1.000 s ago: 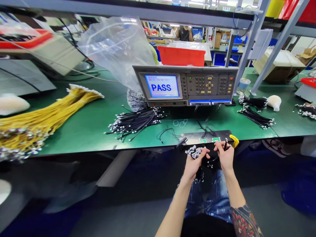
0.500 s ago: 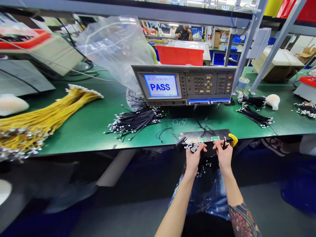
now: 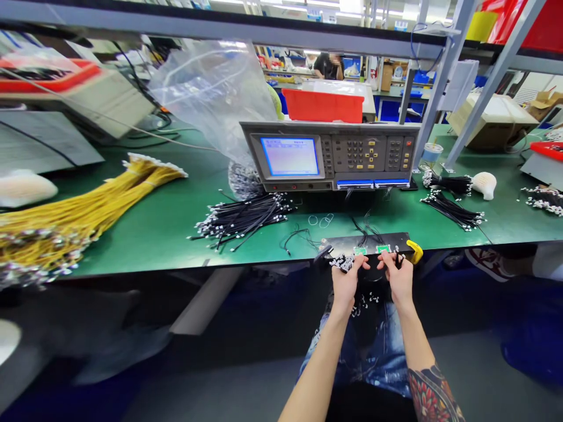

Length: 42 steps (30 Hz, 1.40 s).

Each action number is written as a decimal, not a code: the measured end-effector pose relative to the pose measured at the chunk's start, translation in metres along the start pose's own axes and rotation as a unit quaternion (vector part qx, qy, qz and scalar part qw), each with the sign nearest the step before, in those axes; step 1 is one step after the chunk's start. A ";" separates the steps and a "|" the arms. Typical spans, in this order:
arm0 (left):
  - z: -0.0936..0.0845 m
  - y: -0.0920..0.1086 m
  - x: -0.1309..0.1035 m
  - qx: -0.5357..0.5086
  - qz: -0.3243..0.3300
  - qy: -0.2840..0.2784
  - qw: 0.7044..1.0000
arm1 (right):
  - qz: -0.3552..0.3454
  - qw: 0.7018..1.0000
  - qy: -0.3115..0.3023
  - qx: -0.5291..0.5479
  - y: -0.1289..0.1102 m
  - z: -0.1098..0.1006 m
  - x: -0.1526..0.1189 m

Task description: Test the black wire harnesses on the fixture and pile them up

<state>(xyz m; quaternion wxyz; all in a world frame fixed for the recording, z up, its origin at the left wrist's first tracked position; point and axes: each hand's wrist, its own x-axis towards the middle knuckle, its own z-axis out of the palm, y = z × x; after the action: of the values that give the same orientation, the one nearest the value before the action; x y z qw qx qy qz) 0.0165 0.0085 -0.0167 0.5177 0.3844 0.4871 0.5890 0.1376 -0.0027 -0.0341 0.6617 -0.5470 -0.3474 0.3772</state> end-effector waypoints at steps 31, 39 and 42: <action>-0.033 0.039 -0.027 0.065 -0.131 -0.255 0.956 | 0.032 0.979 -0.056 0.194 -0.042 -0.013 -0.020; -0.041 0.038 -0.018 -0.062 -0.102 -0.113 0.986 | 0.034 0.985 -0.005 0.168 -0.032 -0.017 -0.006; -0.041 0.037 -0.017 -0.101 -0.115 -0.132 0.979 | 0.022 0.995 -0.006 0.093 -0.019 -0.012 -0.004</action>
<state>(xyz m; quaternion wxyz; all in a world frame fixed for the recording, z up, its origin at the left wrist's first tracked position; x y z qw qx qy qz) -0.0288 -0.0148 0.0110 0.6780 0.3460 0.3929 0.5159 0.1481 -0.0138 -0.0170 0.6992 -0.4887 -0.3025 0.4252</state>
